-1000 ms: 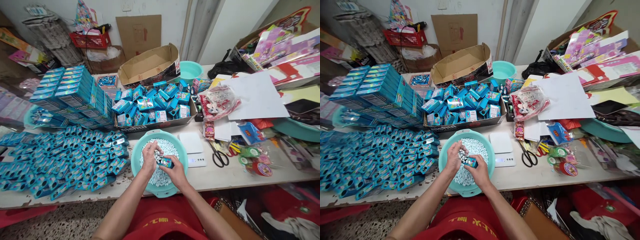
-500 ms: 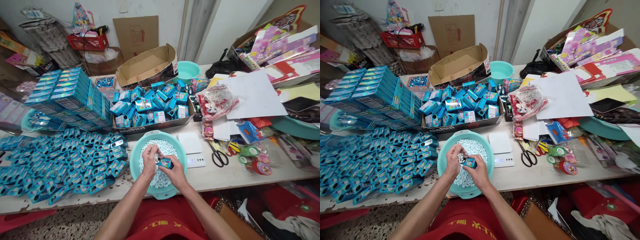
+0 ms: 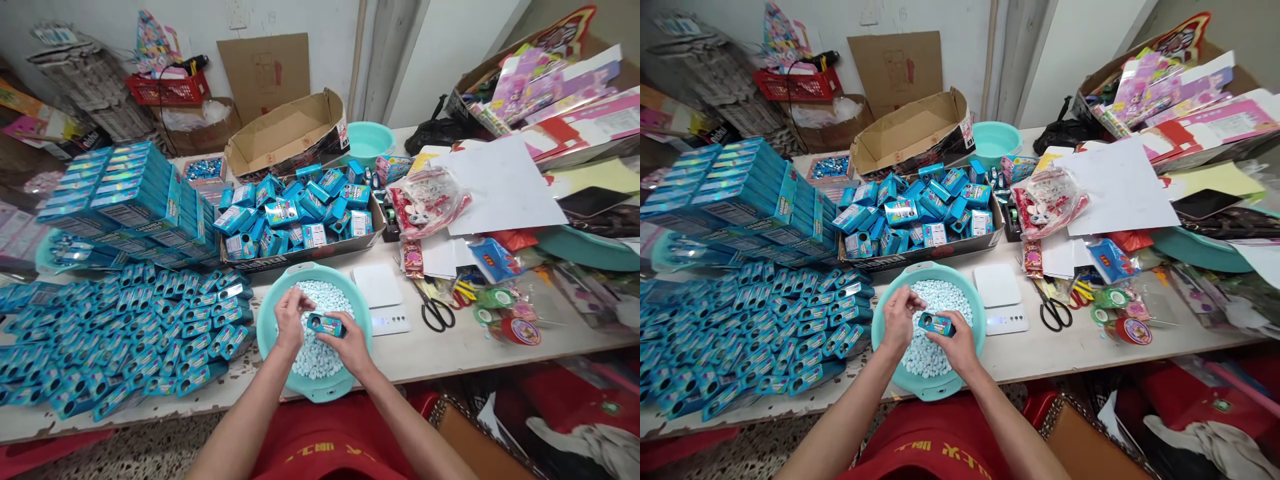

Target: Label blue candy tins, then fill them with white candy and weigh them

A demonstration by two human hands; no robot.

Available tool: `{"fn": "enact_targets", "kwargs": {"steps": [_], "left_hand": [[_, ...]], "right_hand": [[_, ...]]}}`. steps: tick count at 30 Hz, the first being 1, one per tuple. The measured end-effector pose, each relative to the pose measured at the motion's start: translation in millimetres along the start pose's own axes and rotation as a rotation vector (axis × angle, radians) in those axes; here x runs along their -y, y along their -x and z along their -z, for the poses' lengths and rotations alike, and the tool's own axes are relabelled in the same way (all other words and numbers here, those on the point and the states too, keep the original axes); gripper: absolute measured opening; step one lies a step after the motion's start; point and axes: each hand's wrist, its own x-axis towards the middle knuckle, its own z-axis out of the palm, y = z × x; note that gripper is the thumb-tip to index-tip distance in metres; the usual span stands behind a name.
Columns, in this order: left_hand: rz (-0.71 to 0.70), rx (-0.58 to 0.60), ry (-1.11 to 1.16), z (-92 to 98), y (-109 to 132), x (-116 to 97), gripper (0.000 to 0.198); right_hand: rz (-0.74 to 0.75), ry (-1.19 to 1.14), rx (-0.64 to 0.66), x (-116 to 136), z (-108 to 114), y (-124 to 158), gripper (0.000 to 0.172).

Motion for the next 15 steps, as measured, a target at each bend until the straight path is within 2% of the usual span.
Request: {"fn": "enact_targets", "kwargs": {"steps": [2, 5, 6, 8, 12, 15], "left_hand": [[-0.062, -0.005, -0.235, 12.3, -18, 16, 0.037], [-0.262, 0.227, -0.814, 22.2, -33, 48, 0.024], [-0.33, 0.312, -0.985, 21.0, -32, 59, 0.02], [-0.42, 0.432, -1.221, 12.9, -23, 77, 0.026], [-0.432, 0.605, -1.385, -2.9, 9, 96, 0.029], [-0.393, 0.693, -1.299, 5.8, 22, 99, 0.027]], "right_hand": [[0.012, -0.027, -0.014, -1, 12, 5, 0.037], [0.052, -0.055, -0.044, 4, 30, 15, 0.039], [0.061, -0.057, -0.055, 6, 35, 17, 0.038], [0.075, -0.057, -0.074, 9, 39, 18, 0.037], [0.071, -0.024, -0.109, 5, 38, 11, 0.037], [0.03, 0.02, -0.132, -3, 35, 7, 0.037]]}}
